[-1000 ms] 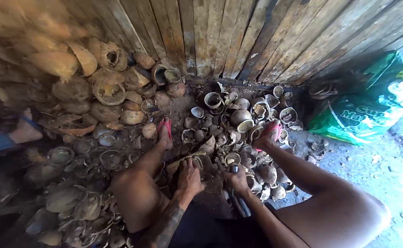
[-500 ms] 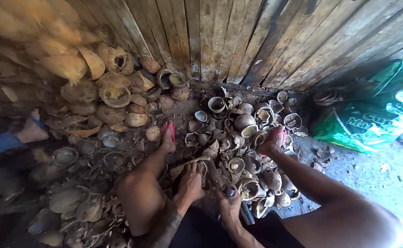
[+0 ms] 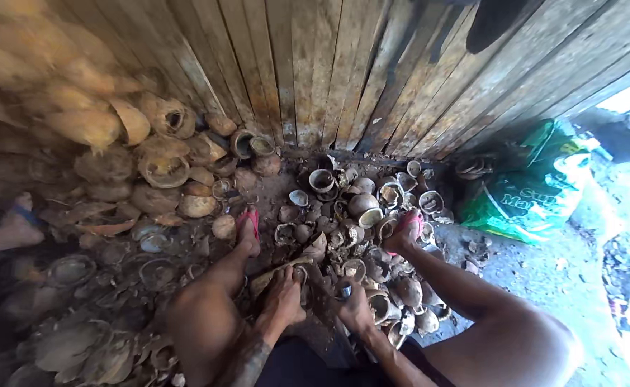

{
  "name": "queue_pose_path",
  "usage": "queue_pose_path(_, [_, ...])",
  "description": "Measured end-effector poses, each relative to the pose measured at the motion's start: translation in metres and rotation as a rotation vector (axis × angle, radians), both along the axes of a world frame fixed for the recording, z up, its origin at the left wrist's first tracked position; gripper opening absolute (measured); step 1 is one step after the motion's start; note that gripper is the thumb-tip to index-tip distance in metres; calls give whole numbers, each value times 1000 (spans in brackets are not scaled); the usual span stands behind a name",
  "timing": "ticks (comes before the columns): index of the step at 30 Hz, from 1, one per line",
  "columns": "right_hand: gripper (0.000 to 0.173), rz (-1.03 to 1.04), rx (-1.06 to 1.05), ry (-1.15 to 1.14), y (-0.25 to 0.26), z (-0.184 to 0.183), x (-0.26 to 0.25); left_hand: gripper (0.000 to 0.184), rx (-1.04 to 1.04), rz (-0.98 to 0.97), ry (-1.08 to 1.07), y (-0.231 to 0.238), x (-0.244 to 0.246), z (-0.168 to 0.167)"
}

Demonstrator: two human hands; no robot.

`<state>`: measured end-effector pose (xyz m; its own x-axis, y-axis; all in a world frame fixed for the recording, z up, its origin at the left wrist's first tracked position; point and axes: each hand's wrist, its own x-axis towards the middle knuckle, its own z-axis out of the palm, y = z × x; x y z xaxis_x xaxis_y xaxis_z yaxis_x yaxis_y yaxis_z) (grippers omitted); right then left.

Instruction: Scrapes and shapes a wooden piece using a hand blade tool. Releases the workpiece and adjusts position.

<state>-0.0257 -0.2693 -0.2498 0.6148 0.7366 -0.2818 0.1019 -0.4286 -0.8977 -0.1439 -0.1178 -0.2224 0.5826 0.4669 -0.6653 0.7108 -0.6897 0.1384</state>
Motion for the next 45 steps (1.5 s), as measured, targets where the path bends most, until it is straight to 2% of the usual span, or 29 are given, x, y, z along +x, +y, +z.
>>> queue_pose_path(2, [26,-167,55,30,-5,2,-29,110,0,-2,5,-1,-1,-2])
queue_pose_path(4, [23,-429,115,137,-3,4,-60,112,-5,-9,18,0,0,-2])
queue_pose_path(6, [24,-584,131,249,3,2,-68,113,-12,-21,32,1,1,-1])
queue_pose_path(8, [25,-545,115,292,9,-6,-46,112,-23,-34,33,5,3,-1])
queue_pose_path(11, [30,-268,40,278,8,-28,11,112,-41,-62,46,8,5,-1])
queue_pose_path(13, [35,-116,7,193,18,-29,36,110,-37,-64,12,10,3,-2])
queue_pose_path(16, [36,29,-10,49,23,-16,36,109,-32,-58,2,6,-7,-3])
queue_pose_path(20, [37,62,-38,-70,16,-7,19,110,-23,-51,-9,5,-11,-1])
queue_pose_path(22, [33,7,-18,-74,12,-3,2,112,-35,-35,-26,5,-12,-2])
queue_pose_path(25, [26,-198,28,8,11,0,-24,119,-25,-23,-15,5,-8,-2])
queue_pose_path(27, [26,-285,35,60,11,1,-30,117,6,-25,-18,1,-8,-4])
queue_pose_path(31, [26,-299,52,163,12,-11,-15,111,38,1,-25,-3,-7,-7])
queue_pose_path(36, [26,-324,86,232,6,-25,-9,112,37,-16,-10,-3,-4,-5])
queue_pose_path(41, [23,-467,72,392,4,-3,-40,117,15,-38,14,-3,-1,-6])
queue_pose_path(43, [20,-523,78,446,4,4,-50,113,16,-36,0,-3,0,-8])
queue_pose_path(45, [22,-542,72,402,6,-2,-46,107,14,-33,-2,-1,3,-10])
